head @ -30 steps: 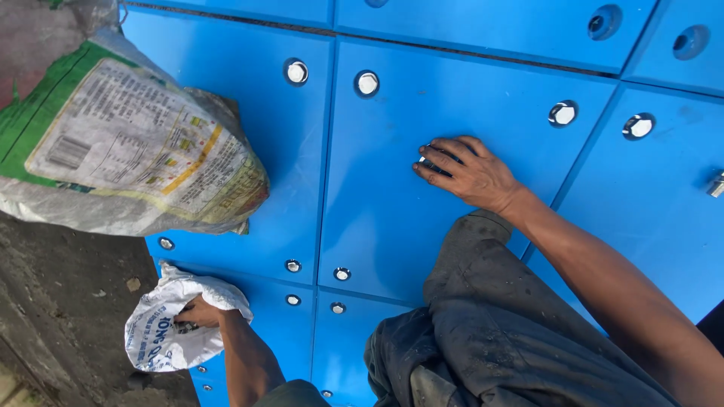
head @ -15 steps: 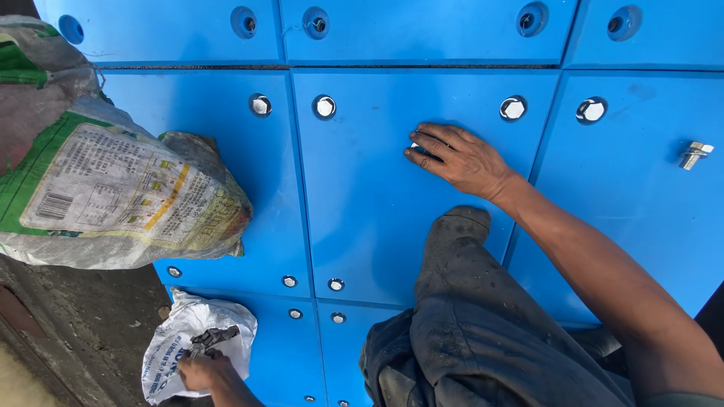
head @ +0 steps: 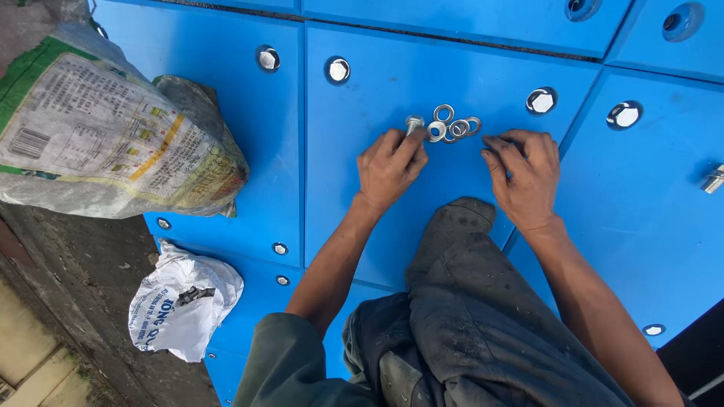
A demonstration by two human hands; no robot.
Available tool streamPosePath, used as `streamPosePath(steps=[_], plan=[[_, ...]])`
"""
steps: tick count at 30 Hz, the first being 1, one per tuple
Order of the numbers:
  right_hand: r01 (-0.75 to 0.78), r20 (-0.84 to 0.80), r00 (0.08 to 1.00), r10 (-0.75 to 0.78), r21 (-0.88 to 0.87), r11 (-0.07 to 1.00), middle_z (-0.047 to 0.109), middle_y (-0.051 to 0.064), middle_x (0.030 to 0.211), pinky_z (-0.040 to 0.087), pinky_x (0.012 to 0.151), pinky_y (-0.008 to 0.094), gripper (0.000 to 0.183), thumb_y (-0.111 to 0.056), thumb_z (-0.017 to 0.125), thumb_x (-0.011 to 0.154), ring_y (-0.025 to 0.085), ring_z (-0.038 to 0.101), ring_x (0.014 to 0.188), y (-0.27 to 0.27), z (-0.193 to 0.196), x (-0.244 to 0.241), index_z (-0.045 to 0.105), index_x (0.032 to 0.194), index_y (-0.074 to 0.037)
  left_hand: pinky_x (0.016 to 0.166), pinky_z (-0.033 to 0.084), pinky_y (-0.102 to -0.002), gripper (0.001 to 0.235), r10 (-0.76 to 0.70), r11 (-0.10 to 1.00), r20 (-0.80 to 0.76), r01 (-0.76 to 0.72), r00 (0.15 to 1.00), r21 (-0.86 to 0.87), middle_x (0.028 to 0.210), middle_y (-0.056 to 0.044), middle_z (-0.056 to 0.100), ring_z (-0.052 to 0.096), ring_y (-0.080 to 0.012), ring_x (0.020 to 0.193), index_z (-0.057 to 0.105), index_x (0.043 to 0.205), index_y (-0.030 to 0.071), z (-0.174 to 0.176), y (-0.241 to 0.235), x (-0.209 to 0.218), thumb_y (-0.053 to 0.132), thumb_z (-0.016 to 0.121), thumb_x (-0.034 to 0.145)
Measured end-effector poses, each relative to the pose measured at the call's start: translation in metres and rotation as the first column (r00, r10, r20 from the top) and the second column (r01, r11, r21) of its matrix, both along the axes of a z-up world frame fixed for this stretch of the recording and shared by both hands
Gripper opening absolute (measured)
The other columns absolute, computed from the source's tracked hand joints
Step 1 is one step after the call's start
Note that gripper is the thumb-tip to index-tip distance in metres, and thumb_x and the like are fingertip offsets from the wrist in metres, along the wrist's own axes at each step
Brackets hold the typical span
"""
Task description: The person lies beneath a blue paneled structure and fastens its panels together by hand, picking up bolts, washers and nuts from the panels and a woven sack, threading washers and nuts onto bolts, and inserting the assembled fasteners into aligned panel holes.
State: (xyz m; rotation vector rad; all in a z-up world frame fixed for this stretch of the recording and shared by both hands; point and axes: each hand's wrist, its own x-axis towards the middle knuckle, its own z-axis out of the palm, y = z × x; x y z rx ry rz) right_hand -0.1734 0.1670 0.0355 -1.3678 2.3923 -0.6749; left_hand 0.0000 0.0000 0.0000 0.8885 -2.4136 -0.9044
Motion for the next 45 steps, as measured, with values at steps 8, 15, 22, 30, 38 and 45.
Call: streamPosePath(steps=[8,15,22,30,38,45], plan=[[-0.06,-0.108,0.992,0.068,0.069,0.996,0.063,0.003,0.122,0.04,0.085,0.039,0.038,-0.029,0.082,0.102,0.019,0.054,0.096,-0.027,-0.02,-0.004,0.076,0.138,-0.019,0.102,0.037,-0.043,0.026,0.062,0.986,0.09,-0.046,0.994,-0.161,0.098,0.007,0.07,0.06,-0.0176,0.108,0.071,0.126,0.017,0.001,-0.002,-0.007,0.02,0.071,0.1],[-0.089,-0.164,0.981,0.107,0.113,0.99,0.063,0.002,0.122,0.038,0.085,0.039,0.037,-0.031,0.083,0.098,0.019,0.055,0.101,-0.038,-0.014,0.006,0.076,0.132,-0.017,0.105,0.035,-0.036,0.025,0.23,0.954,-0.048,-0.215,0.972,0.208,0.114,-0.002,0.076,0.056,-0.0175,0.114,0.062,0.129,0.009,0.013,-0.006,0.004,0.021,0.063,0.108],[0.319,0.549,0.786,-0.283,0.031,0.947,0.072,0.01,0.106,0.057,0.076,0.032,0.015,-0.01,0.076,0.102,0.019,0.07,0.093,-0.047,0.019,0.009,0.066,0.108,-0.002,0.077,0.062,-0.034,0.03,0.371,0.542,-0.322,0.079,0.871,0.836,0.121,-0.015,0.065,0.071,-0.0192,0.098,0.052,0.121,0.006,0.052,-0.038,-0.011,0.034,0.052,0.112],[0.504,0.854,0.422,-0.303,0.057,0.862,0.075,0.012,0.104,0.063,0.076,0.03,0.015,-0.01,0.067,0.103,0.017,0.076,0.095,-0.076,0.101,-0.014,0.061,0.111,0.001,0.046,0.05,-0.03,0.035,0.218,0.035,-0.383,0.384,0.898,0.922,0.091,-0.018,0.069,0.064,-0.0166,0.059,0.044,0.113,0.006,0.068,-0.031,-0.039,0.039,0.055,0.108],[0.252,0.676,0.702,-0.223,0.057,0.966,0.075,0.01,0.109,0.061,0.084,0.032,0.013,-0.007,0.068,0.1,0.02,0.075,0.102,-0.066,0.153,-0.043,0.067,0.111,0.0,0.037,0.042,-0.028,0.035,0.133,-0.075,-0.35,0.362,0.927,0.929,0.077,-0.017,0.068,0.057,-0.0143,0.046,0.036,0.101,0.01,0.11,-0.027,-0.083,0.034,0.061,0.106],[0.048,0.473,0.879,-0.054,0.025,0.999,0.071,0.009,0.112,0.062,0.081,0.032,0.03,-0.015,0.074,0.095,0.021,0.074,0.103,-0.082,0.245,-0.127,0.063,0.121,-0.003,0.035,0.043,-0.03,0.035,0.146,0.08,-0.392,0.384,0.908,0.92,0.071,-0.015,0.063,0.058,-0.0161,0.045,0.036,0.107,0.006,0.186,-0.034,-0.179,0.036,0.055,0.109]])
